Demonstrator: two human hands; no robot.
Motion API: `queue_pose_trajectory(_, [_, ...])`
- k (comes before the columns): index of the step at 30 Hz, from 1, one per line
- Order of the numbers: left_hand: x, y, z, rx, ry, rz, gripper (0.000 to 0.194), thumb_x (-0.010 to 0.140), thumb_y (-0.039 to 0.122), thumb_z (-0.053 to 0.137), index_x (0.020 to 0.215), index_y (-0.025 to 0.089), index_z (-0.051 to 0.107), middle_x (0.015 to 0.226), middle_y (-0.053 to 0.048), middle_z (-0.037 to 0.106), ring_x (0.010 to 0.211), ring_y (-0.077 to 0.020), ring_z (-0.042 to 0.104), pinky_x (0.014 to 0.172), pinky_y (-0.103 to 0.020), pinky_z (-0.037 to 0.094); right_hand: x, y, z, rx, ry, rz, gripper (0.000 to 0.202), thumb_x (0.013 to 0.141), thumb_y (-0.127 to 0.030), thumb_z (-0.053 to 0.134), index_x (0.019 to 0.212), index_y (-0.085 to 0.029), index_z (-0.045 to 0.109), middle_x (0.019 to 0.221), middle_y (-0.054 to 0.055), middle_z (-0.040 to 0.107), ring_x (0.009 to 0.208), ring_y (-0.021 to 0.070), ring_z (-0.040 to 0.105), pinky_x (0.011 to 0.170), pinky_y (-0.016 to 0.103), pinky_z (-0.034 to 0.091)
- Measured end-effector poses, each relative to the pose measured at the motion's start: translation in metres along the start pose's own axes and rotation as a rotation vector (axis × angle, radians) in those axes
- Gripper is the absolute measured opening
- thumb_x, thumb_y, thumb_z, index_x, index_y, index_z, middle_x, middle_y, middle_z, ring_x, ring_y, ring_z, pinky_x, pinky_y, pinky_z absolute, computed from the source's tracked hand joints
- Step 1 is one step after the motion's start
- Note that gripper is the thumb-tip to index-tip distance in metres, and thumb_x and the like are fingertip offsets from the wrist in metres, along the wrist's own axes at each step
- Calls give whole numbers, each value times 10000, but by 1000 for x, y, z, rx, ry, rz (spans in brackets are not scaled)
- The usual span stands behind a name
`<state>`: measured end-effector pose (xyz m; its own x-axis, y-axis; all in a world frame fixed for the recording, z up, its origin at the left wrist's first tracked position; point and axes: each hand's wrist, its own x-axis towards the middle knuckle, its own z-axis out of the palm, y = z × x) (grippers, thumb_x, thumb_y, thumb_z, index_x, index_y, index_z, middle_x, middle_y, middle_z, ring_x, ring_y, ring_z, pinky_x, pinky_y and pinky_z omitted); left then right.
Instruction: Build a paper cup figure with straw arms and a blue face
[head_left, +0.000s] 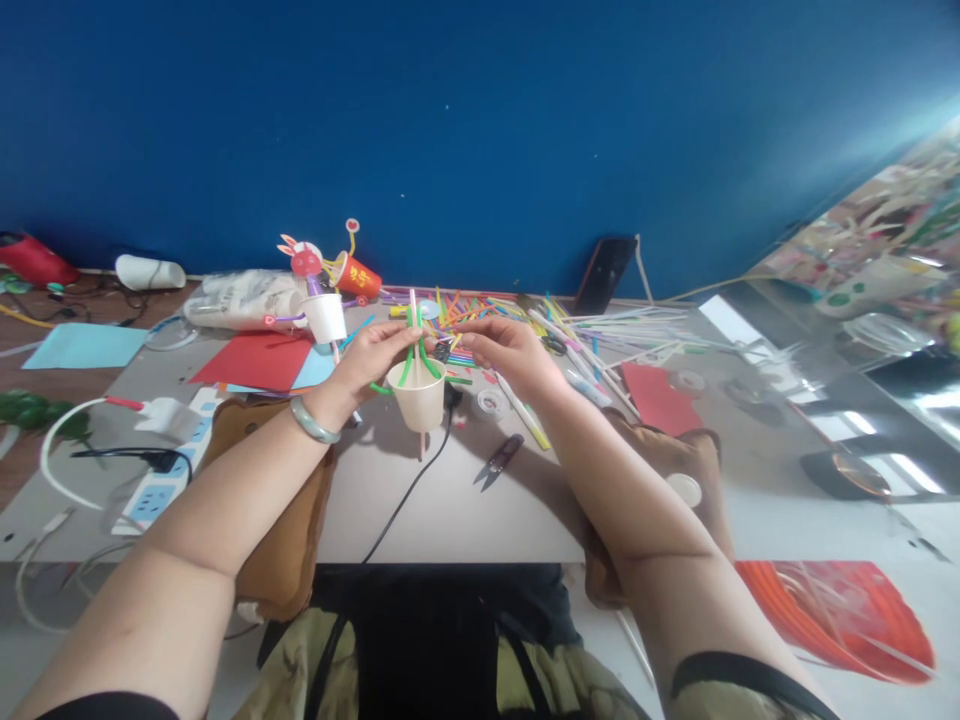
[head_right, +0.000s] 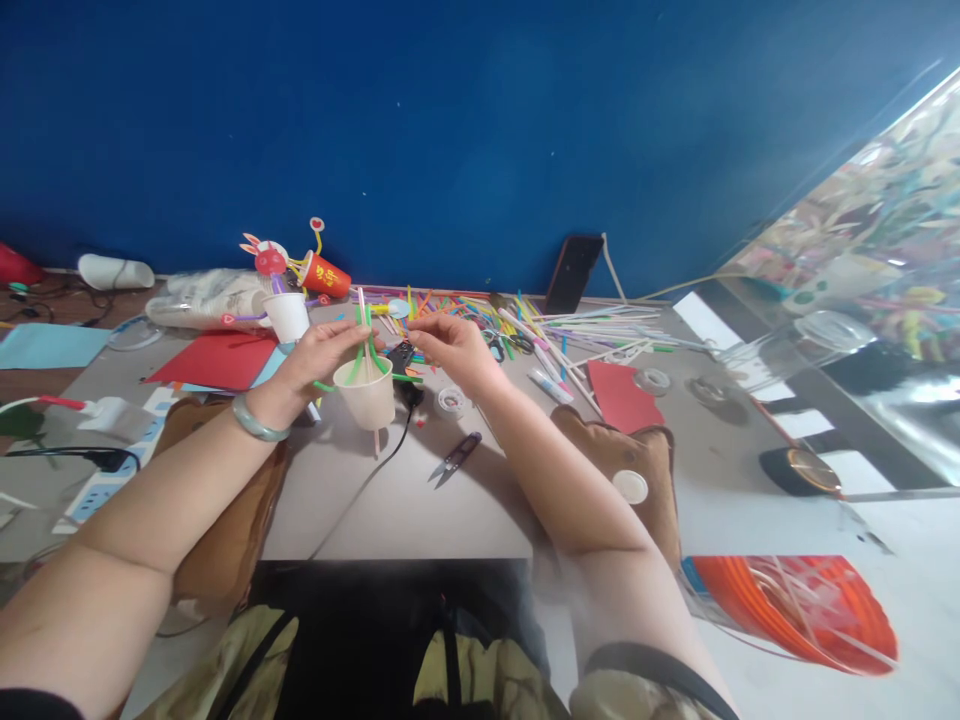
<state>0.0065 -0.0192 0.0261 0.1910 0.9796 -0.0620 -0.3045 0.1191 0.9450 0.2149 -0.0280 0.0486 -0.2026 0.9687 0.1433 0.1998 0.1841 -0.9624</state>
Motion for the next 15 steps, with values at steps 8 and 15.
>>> queue_pose_trajectory(8, [3,-4,-5,39,5,-3,355,673,403,841,844,117,719,796,-94,776,704,-221,743,623,-296,586,-4,-24,-53,-1136,-333,38,226,751,-98,635,886,-188,791,884,63,762,800,215,665,706,310,439])
queue_pose_trajectory(15, [5,-6,-7,11,-47,-24,377,634,405,870,822,119,710,789,-91,773,705,-235,748,640,-322,605,5,3,-45,-1245,-635,151,442,688,-327,810,1114,-227,748,986,66,749,907,254,677,738,312,448])
